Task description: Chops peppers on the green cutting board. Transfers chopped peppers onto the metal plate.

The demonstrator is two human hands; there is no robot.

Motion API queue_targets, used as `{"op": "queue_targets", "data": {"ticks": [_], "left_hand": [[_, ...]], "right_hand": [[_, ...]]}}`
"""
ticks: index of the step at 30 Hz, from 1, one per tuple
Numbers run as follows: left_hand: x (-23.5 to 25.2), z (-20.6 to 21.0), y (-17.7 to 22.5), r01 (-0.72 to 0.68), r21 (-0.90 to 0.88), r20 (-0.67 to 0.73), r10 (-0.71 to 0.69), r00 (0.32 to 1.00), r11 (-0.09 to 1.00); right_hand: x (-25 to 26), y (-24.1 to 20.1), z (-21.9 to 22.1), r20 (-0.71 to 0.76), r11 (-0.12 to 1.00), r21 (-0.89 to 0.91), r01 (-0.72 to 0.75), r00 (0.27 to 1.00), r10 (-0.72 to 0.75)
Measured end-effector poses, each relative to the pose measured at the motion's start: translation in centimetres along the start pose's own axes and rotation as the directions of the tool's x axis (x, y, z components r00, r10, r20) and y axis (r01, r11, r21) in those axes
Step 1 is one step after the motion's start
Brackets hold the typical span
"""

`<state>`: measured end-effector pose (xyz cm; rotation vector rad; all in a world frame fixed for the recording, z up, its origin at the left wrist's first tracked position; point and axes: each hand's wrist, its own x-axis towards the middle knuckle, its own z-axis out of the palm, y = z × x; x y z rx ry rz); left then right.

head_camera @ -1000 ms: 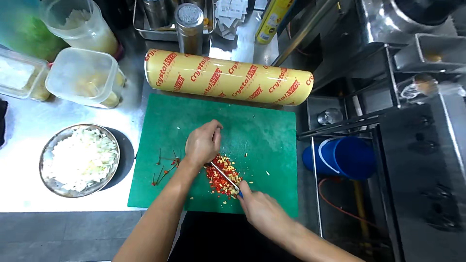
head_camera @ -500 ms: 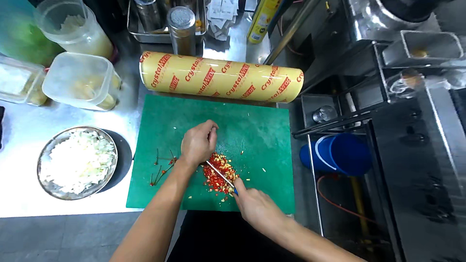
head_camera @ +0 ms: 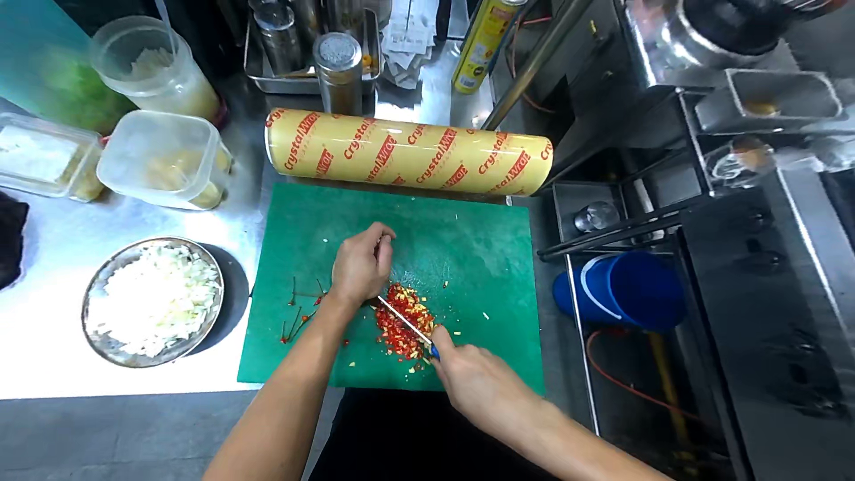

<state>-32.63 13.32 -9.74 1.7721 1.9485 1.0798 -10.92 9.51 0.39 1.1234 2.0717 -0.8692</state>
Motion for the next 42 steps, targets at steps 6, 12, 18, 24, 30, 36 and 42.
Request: {"op": "queue_targets", "data": {"ticks": [6, 12, 18, 24, 30, 36, 42], "left_hand": [[-0.3, 0.1, 0.0, 0.035, 0.0, 0.012, -0.035, 0.999, 0.999], [0.1, 0.0, 0.4, 0.065, 0.029, 0.031, -0.066, 0.997, 0.997], [0.0, 0.1, 0.0, 0.028, 0.009, -0.008, -0.028, 1.0, 1.0], [0.2, 0.0, -0.2, 0.024, -0.011, -0.021, -0.025, 0.999, 1.0], [0.0, -0.1, -0.2, 0.029, -0.024, -0.037, -0.03, 0.999, 0.999], [-0.2, -0.1, -0.6, 0.011, 0.002, -0.028, -0.011, 1.0, 1.0], [0.1, -1.2, 0.7, 0.01, -0.091, -0.203, -0.028, 0.979, 0.996]], "right_hand": [[0.1, 0.3, -0.4, 0.03, 1.0, 0.017, 0.006, 1.0, -0.006], [1.4, 1.1, 0.2, 0.012, 1.0, 0.001, -0.002, 1.0, 0.002], [0.9, 0.3, 1.0, -0.003, 1.0, 0.03, -0.009, 1.0, 0.009], [0.4, -0.2, -0.3, 0.032, 1.0, 0.017, -0.021, 0.999, 0.021], [-0.1, -0.6, -0.7, 0.033, 0.999, 0.022, -0.023, 0.999, 0.022], [1.1, 0.1, 0.8, 0.009, 0.999, 0.051, 0.008, 1.0, -0.008], [-1.8, -1.0, -2.0, 0.004, 1.0, -0.019, 0.006, 1.0, -0.006]]}}
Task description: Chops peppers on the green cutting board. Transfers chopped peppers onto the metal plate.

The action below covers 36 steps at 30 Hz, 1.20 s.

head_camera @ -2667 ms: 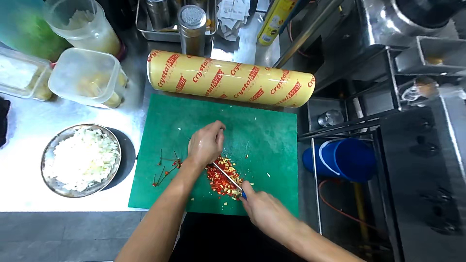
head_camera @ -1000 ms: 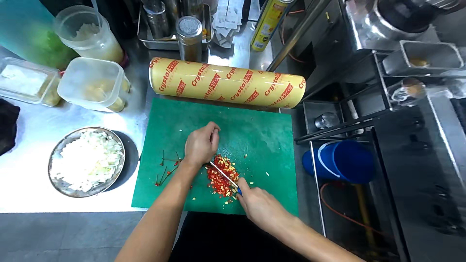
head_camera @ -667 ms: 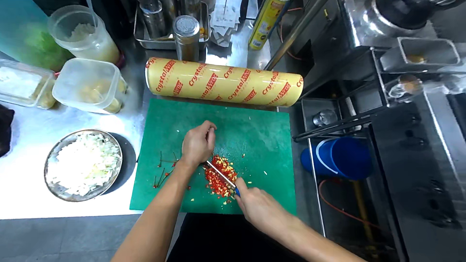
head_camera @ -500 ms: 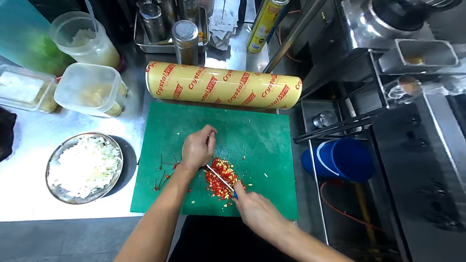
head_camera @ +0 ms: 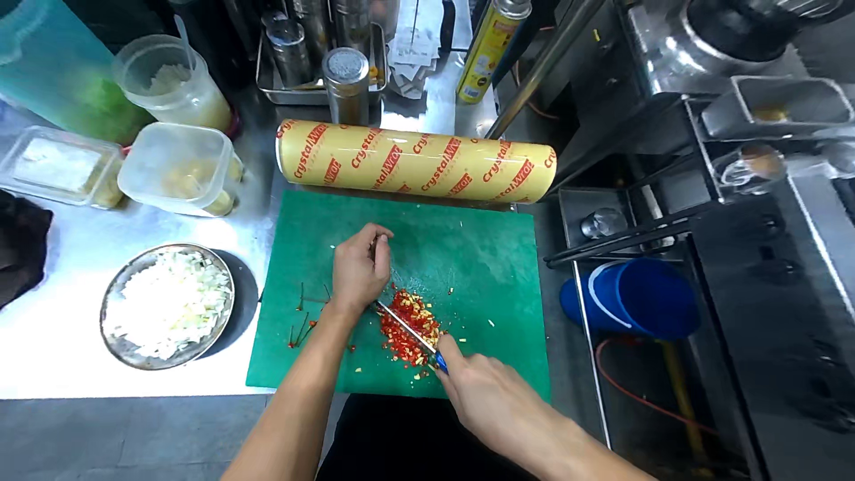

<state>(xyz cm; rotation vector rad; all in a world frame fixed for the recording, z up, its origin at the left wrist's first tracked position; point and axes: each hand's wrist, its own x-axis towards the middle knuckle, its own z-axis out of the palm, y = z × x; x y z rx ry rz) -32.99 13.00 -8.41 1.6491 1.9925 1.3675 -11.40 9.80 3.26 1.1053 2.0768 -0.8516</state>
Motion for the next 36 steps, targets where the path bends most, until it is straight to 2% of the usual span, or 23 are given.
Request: {"op": "queue_targets", "data": {"ticks": [2, 4, 6, 7, 9, 11, 14, 16, 20, 24, 27, 30, 33, 36], "left_hand": [[-0.8, -1.3, 0.8, -0.029, 0.034, -0.058, 0.031, 0.998, 0.999], [-2.0, -3.4, 1.3, -0.018, 0.071, -0.117, 0.026, 0.993, 0.997], [-4.2, -5.8, 1.4, 0.094, 0.13, -0.161, -0.073, 0.984, 0.987], [-5.5, -6.9, 1.0, 0.148, 0.152, -0.172, -0.121, 0.978, 0.977], [-8.0, -8.8, -0.1, 0.181, 0.195, -0.12, -0.159, 0.98, 0.964], [-10.1, -10.1, -1.1, 0.128, 0.254, 0.025, -0.139, 0.99, 0.959], [-12.3, -10.5, -1.5, 0.031, 0.356, 0.233, -0.12, 0.965, 0.934], [-13.3, -9.9, -1.7, -0.006, 0.398, 0.307, -0.127, 0.943, 0.917], [-14.1, -8.8, -2.1, -0.031, 0.441, 0.277, -0.103, 0.955, 0.897], [-13.3, -8.3, -1.1, 0.033, 0.421, 0.153, -0.107, 0.982, 0.906], [-11.2, -6.1, 0.9, 0.04, 0.327, 0.043, -0.057, 0.997, 0.944], [-6.8, -3.1, 2.7, -0.034, 0.209, 0.066, 0.02, 0.998, 0.977], [-1.2, 0.0, 2.7, -0.133, 0.114, 0.167, 0.112, 0.979, 0.985], [1.8, 2.1, 1.3, -0.109, 0.129, 0.402, 0.049, 0.914, 0.986]], "right_hand": [[-0.3, 0.9, 0.9, -0.005, 1.0, 0.018, 0.016, 1.0, -0.016], [0.0, 3.5, 2.7, -0.117, 0.991, 0.055, 0.126, 0.986, -0.119], [0.6, 6.6, 4.7, -0.261, 0.953, 0.058, 0.299, 0.925, -0.274], [0.8, 7.8, 5.3, -0.275, 0.928, 0.062, 0.366, 0.9, -0.337], [0.8, 9.5, 5.9, -0.218, 0.891, 0.086, 0.445, 0.882, -0.419], [0.5, 11.0, 6.1, -0.135, 0.873, 0.094, 0.478, 0.875, -0.465], [0.3, 12.3, 6.2, 0.003, 0.897, 0.06, 0.438, 0.898, -0.439], [0.6, 12.5, 6.2, 0.049, 0.926, 0.06, 0.374, 0.925, -0.377], [0.5, 12.5, 5.8, -0.05, 0.95, 0.06, 0.307, 0.951, -0.304], [-0.3, 10.6, 4.7, -0.127, 0.975, 0.075, 0.209, 0.972, -0.198], [-0.4, 7.9, 3.5, -0.11, 0.992, 0.084, 0.089, 0.991, -0.08], [-0.2, 5.0, 1.8, -0.038, 0.998, 0.058, -0.009, 0.999, 0.011], [-0.1, 3.2, 0.8, 0.007, 0.998, 0.024, -0.059, 0.998, 0.059], [1.7, 3.1, 2.6, -0.017, 0.997, 0.041, -0.064, 0.998, 0.065]]}}
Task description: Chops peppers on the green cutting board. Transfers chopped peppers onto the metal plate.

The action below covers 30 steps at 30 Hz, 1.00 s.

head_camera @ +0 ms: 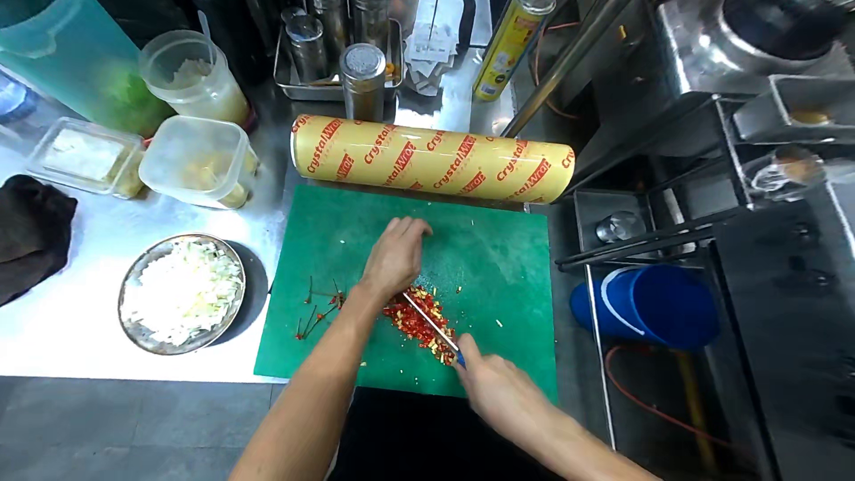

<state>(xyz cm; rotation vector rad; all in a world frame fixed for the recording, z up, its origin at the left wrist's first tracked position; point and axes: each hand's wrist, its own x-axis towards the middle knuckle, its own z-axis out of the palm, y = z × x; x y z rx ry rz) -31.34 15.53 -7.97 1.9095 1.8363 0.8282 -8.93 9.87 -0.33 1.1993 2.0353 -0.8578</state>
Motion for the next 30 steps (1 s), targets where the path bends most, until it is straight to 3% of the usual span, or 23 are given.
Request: {"op": "queue_targets", "data": {"ticks": [2, 6, 10, 16, 20, 22, 30], "left_hand": [[0.4, 0.3, -0.1, 0.059, 0.031, 0.141, -0.063, 0.988, 0.998], [0.5, 0.1, -0.3, 0.101, 0.017, 0.086, -0.102, 0.991, 0.995], [0.1, 0.2, -0.2, 0.107, 0.052, 0.069, -0.11, 0.992, 0.993], [2.4, 0.0, 1.7, 0.123, 0.003, -0.016, -0.123, 0.992, 0.992], [4.4, 1.2, 1.5, 0.154, 0.035, 0.121, -0.157, 0.98, 0.987], [4.5, 1.5, 1.0, 0.176, 0.051, 0.151, -0.182, 0.972, 0.983], [1.6, -0.3, 0.2, 0.183, 0.015, 0.051, -0.183, 0.982, 0.983]], "right_hand": [[0.9, 0.4, 0.8, -0.023, 1.0, 0.011, 0.0, 1.0, 0.0], [0.0, -0.4, -0.9, 0.035, 1.0, 0.015, -0.02, 0.999, 0.019], [1.0, 0.3, 0.3, 0.023, 1.0, 0.028, 0.003, 1.0, -0.003], [-0.8, 2.5, -2.2, -0.091, 0.999, 0.026, 0.032, 0.995, -0.03], [1.2, 4.2, -2.5, -0.109, 0.999, -0.016, 0.029, 0.994, -0.03], [2.0, 4.0, -2.3, -0.082, 0.999, 0.014, 0.036, 0.996, -0.034], [-0.2, -0.3, -4.1, 0.038, 1.0, -0.003, 0.029, 0.999, -0.029]]}}
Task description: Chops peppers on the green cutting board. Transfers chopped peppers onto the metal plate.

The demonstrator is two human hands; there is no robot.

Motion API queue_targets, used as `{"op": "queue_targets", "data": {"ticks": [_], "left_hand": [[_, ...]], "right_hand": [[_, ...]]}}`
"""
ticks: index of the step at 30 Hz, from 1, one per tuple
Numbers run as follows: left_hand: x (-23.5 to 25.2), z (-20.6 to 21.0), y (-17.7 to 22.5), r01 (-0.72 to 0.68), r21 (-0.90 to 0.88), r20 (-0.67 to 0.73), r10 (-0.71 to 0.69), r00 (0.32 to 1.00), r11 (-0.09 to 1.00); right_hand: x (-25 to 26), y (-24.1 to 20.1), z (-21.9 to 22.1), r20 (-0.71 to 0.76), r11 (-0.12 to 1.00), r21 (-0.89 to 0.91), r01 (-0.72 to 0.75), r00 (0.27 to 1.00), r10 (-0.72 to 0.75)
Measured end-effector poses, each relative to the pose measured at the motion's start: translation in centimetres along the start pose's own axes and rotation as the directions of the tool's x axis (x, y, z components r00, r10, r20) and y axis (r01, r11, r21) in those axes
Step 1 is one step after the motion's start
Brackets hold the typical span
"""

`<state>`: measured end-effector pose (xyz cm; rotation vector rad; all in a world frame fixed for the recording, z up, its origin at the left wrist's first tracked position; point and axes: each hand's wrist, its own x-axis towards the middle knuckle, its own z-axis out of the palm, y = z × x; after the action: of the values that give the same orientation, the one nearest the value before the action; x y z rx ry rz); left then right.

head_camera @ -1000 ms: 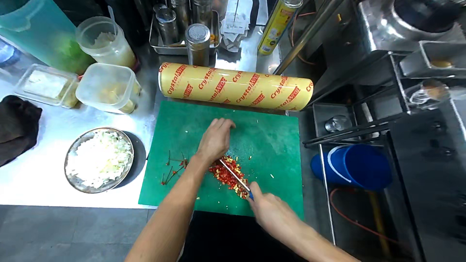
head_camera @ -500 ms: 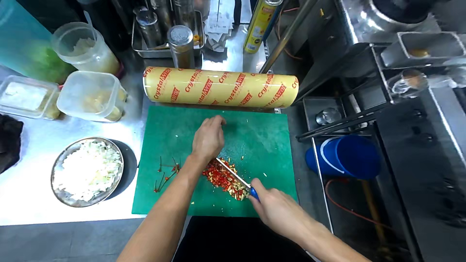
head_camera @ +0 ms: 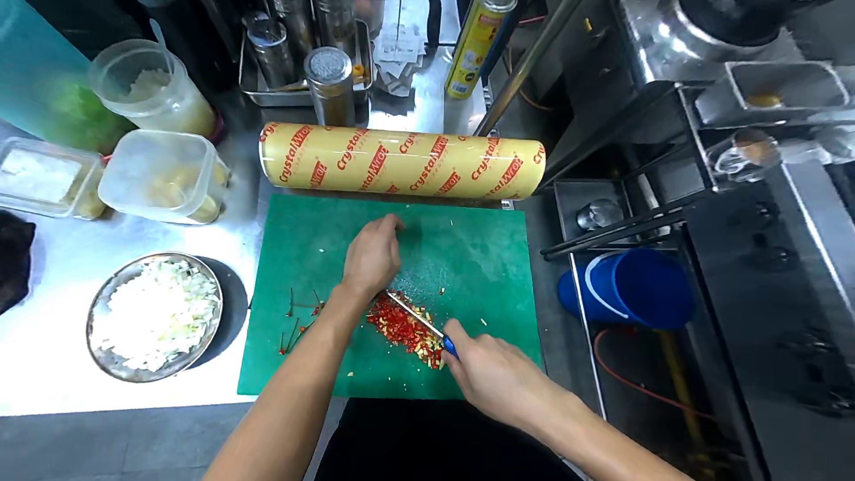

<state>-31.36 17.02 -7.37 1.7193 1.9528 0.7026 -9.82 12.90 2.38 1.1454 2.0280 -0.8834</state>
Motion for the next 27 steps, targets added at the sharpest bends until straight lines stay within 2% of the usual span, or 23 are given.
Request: {"op": "queue_targets", "data": {"ticks": [3, 9, 16, 21, 27], "left_hand": [[-0.5, 0.2, -0.6, 0.025, -0.012, -0.005, -0.025, 1.0, 1.0], [-0.8, -0.2, -0.6, -0.038, -0.053, -0.122, 0.031, 0.992, 0.998], [-1.3, 0.2, -1.5, -0.02, -0.055, -0.117, 0.014, 0.993, 0.998], [-1.8, 0.4, -1.3, -0.002, 0.016, -0.077, 0.004, 0.997, 1.0], [-1.9, 0.1, -1.9, -0.047, -0.073, -0.183, 0.033, 0.983, 0.996]], "right_hand": [[0.3, -0.4, 0.5, 0.01, 1.0, -0.001, -0.004, 1.0, 0.004], [-1.1, -1.5, -0.8, 0.026, 0.999, -0.048, -0.01, 1.0, 0.011], [0.1, -1.8, -0.1, 0.053, 0.997, -0.068, -0.027, 0.998, 0.03], [2.5, -0.4, 3.2, 0.005, 1.0, -0.019, -0.014, 1.0, 0.014], [0.0, -2.7, 0.6, 0.066, 0.998, -0.047, -0.046, 0.997, 0.049]]}}
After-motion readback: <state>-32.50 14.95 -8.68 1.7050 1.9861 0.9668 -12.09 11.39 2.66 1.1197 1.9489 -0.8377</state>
